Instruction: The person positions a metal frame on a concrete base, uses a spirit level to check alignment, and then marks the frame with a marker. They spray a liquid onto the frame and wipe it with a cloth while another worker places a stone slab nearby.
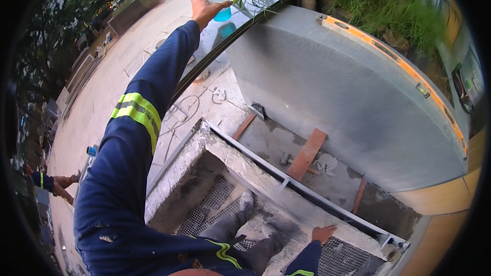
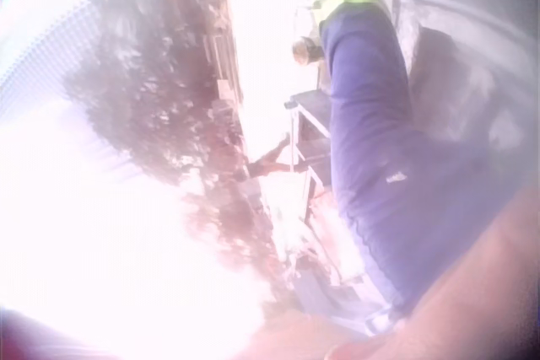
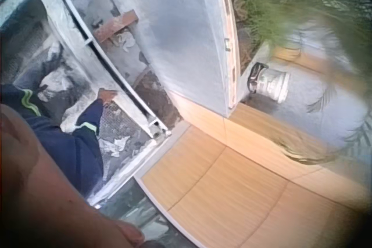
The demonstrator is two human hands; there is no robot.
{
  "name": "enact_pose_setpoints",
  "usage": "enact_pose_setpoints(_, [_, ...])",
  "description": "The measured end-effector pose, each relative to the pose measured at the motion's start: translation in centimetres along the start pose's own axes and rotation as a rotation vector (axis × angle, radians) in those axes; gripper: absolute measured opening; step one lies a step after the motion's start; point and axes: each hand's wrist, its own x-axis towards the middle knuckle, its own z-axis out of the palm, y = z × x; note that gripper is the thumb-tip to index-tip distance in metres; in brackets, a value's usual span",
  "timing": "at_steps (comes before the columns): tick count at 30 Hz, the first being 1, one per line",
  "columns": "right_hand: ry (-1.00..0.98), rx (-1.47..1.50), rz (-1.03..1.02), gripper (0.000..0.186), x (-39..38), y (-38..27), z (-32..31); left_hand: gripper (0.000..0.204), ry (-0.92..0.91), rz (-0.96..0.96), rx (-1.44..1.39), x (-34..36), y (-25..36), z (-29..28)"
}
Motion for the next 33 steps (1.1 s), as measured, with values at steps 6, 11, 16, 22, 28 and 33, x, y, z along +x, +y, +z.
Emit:
enact_pose_setpoints(6, [0.032,-0.326,0.215,0.104,2.9,-7.0,6.2,0.107,-0.025,-0.032,-0.034,3.6,-2.0,5.0])
enact_pose_setpoints(11, [-0.275,-0.399,-0.305,0.102,-1.3,-6.9,6.5,0.096,-0.289,-0.021,0.071,2.9,-2.7,-1.5])
enact_pose_setpoints(16, [-0.41,-0.101,-0.587,0.073,-5.5,-2.9,0.9,0.054,0.336,0.395,-0.304,-13.9,-0.1,-12.2])
enact_pose_setpoints(22, [-0.373,-0.187,-0.91,0.05,-3.2,-5.2,-1.6,0.033,0.281,-0.278,-0.214,-53.2,1.8,-32.0])
enact_pose_setpoints(28, [-0.214,-0.123,-1.391,0.054,-6.6,-15.1,-3.7,0.045,0.292,-1.327,0.333,-97.0,7.7,-44.9])
enact_pose_setpoints(33, [-0.426,-0.115,-1.414,0.053,-12.7,-22.0,-3.2,0.055,1.168,-1.521,-0.469,-102.2,10.0,-54.7])
